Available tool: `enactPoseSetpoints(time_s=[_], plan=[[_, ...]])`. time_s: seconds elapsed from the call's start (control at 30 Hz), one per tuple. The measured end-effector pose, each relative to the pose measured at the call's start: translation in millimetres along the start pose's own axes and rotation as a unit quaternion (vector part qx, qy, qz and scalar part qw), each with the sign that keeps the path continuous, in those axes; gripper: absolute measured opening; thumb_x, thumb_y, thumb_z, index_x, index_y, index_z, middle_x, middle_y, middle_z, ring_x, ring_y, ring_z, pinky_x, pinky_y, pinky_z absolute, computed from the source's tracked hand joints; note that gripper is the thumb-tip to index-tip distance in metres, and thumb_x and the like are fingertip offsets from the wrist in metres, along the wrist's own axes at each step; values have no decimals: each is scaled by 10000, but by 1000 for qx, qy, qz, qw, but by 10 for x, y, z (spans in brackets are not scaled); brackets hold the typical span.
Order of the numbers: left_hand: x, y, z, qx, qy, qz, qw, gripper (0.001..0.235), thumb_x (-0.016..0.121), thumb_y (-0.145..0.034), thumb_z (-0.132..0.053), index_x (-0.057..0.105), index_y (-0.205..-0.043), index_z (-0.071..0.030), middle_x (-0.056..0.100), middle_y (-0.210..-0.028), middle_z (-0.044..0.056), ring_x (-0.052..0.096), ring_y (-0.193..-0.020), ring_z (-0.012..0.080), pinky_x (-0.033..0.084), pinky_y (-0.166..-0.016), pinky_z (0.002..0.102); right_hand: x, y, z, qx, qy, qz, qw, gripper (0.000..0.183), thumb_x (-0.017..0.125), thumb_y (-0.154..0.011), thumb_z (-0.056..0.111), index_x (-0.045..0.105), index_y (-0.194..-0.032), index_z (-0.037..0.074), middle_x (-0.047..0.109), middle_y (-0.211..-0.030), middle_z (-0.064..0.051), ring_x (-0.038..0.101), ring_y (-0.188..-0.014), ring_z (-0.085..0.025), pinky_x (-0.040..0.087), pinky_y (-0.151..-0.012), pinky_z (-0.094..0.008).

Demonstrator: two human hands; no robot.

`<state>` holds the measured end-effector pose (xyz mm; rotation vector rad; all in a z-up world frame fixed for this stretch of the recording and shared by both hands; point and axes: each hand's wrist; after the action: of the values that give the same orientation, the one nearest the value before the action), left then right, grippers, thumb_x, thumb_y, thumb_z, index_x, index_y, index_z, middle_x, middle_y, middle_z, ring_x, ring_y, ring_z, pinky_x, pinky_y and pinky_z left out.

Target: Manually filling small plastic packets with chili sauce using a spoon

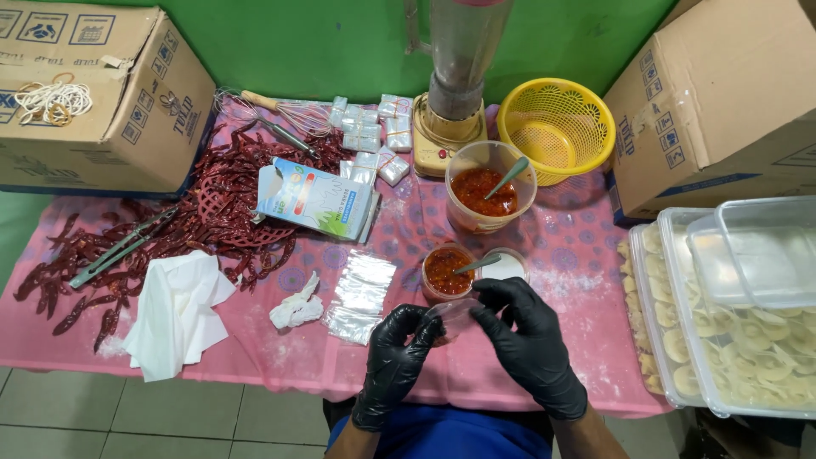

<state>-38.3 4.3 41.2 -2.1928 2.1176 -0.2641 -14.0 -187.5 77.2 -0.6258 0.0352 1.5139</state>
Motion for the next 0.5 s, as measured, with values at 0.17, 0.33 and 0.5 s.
enactPoseSetpoints(time_s=[0.17,0.33,0.5], plan=[[20,77,-23,-15,2,-11,1000,120,672,-975,-157,717,-909,-68,747,-815,77,723,-777,158,690,-741,340,170,103,-54,32,3,88,996,67,750,-912,115,706,-959,132,708,-846,23,642,-760,-87,514,-705,-261],[-37,132,53,-18,27,-7,999,107,683,-970,-168,715,-928,-75,741,-835,63,718,-797,164,671,-731,339,-38,147,92,66,-44,9,997,114,720,-932,95,748,-1042,91,759,-943,-10,619,-771,-90,513,-719,-237],[-137,118,156,-34,128,-14,991,85,679,-973,-114,697,-949,-34,702,-827,109,704,-770,198,706,-765,380,-560,338,-30,151,-22,-51,987,235,676,-951,90,738,-1177,74,776,-946,-70,728,-803,-165,600,-774,-294]])
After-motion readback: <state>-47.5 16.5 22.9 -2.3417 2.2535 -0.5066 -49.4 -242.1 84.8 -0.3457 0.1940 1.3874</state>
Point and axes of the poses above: each hand's wrist, its own y-axis away from the middle knuckle, its own x-axis out of the palm, z = x × y
